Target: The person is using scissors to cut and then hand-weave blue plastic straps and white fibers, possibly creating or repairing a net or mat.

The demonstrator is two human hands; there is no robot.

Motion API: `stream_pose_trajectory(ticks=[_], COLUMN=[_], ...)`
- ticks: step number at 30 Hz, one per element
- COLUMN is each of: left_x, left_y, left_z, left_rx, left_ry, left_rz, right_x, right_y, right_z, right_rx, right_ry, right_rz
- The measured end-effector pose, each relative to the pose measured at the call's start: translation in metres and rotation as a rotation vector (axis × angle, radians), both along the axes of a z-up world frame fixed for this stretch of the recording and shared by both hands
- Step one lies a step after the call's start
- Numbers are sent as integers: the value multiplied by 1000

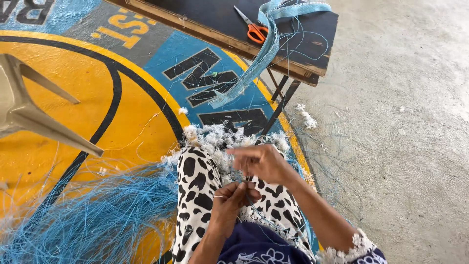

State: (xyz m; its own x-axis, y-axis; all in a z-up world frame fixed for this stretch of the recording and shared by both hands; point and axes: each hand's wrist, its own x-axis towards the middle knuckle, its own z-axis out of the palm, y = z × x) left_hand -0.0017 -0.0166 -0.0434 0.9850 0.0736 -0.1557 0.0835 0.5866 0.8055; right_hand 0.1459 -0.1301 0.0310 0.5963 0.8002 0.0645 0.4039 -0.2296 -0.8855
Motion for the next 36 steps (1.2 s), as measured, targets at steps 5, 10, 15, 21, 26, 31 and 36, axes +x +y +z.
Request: stream_pose_trajectory(ticks=[5, 10, 15, 21, 26, 31, 36], left_x=[-1, 3, 9, 17, 46, 72, 86], left_y=[15, 27, 32, 37, 34, 34, 32], left_z=[-17, -34, -33, -31, -15, -3, 12], left_rx=[-73, -80, -66, -141, -180, -256, -271], left_ry=[297, 269, 266, 215, 253, 126, 25], left_rz=[195, 290, 335, 391, 452, 529, 586], right_x=[125, 178, 223, 165, 47, 31, 23], right_y=[4, 15, 38, 42, 35, 27, 35], right_z=[-73, -134, -170, -111, -22, -30, -30], right_rx=[-702, -820, -603, -783, 85, 167, 223], right_ry=[-209, -1017, -1283, -944, -354, -303, 19], right_rz=[-224, 0, -38, -2, -180, -217, -347])
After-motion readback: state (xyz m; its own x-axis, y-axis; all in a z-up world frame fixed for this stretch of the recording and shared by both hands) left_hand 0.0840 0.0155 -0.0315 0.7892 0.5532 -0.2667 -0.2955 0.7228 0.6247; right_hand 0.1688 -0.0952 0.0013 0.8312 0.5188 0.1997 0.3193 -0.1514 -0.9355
